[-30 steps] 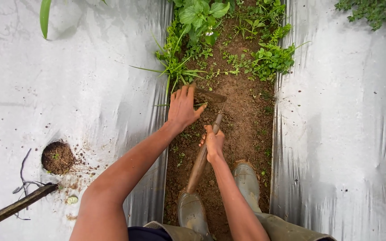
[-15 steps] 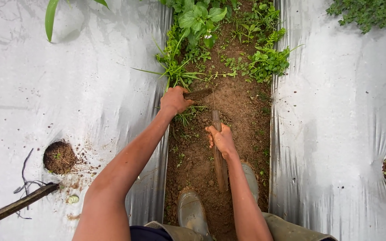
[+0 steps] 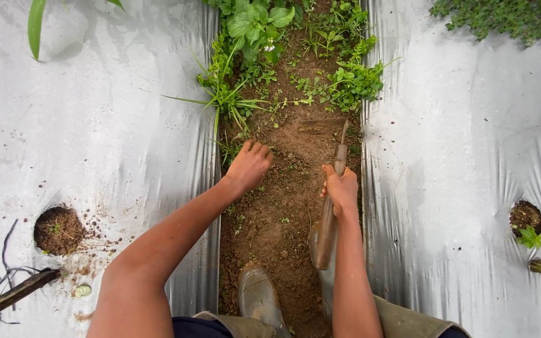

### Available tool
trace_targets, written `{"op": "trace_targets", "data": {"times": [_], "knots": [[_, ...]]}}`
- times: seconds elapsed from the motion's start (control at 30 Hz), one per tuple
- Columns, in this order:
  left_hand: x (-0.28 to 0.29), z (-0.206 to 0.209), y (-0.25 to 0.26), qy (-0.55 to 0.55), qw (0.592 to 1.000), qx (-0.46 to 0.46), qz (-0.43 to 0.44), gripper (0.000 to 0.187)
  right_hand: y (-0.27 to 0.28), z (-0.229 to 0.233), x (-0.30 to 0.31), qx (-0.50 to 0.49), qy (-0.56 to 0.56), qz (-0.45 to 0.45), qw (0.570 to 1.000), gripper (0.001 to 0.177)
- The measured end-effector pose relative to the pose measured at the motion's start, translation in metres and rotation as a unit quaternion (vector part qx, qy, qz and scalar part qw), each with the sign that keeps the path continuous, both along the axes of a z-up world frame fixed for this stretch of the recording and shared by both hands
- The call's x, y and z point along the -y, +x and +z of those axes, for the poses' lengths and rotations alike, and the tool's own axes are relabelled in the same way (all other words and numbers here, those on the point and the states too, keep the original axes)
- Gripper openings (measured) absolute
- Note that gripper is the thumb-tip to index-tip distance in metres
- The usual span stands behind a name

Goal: The person uses a hoe to loosen soil and remove weeds from a garden bed covered with white plastic mulch. They gather the uprooted weeds by hand, walk along the row to a designated area, and drop the weeds onto a pile before returning to continue weeding.

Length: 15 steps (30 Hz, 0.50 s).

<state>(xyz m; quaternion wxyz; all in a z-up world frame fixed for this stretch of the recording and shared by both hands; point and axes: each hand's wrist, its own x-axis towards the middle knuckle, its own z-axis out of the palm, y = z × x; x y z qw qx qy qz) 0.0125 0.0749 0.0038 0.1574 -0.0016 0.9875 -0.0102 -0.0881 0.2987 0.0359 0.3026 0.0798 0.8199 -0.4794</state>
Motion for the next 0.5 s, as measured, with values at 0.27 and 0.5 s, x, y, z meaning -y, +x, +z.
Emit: {"op": "trace_targets", "data": {"times": [0.27, 0.5], "knots": [[-0.061, -0.036, -0.014, -0.040, 0.960, -0.131, -0.243, 0.052, 0.044, -0.011, 0.004, 0.123, -0.240, -0.287, 0.919, 0.025], [-0.057, -0.095, -0.034, -0.058, 0.926, -0.206, -0.310, 0.025, 0.077, -0.067, 0.005, 0.175, -0.237, -0.414, 0.861, 0.019]]}}
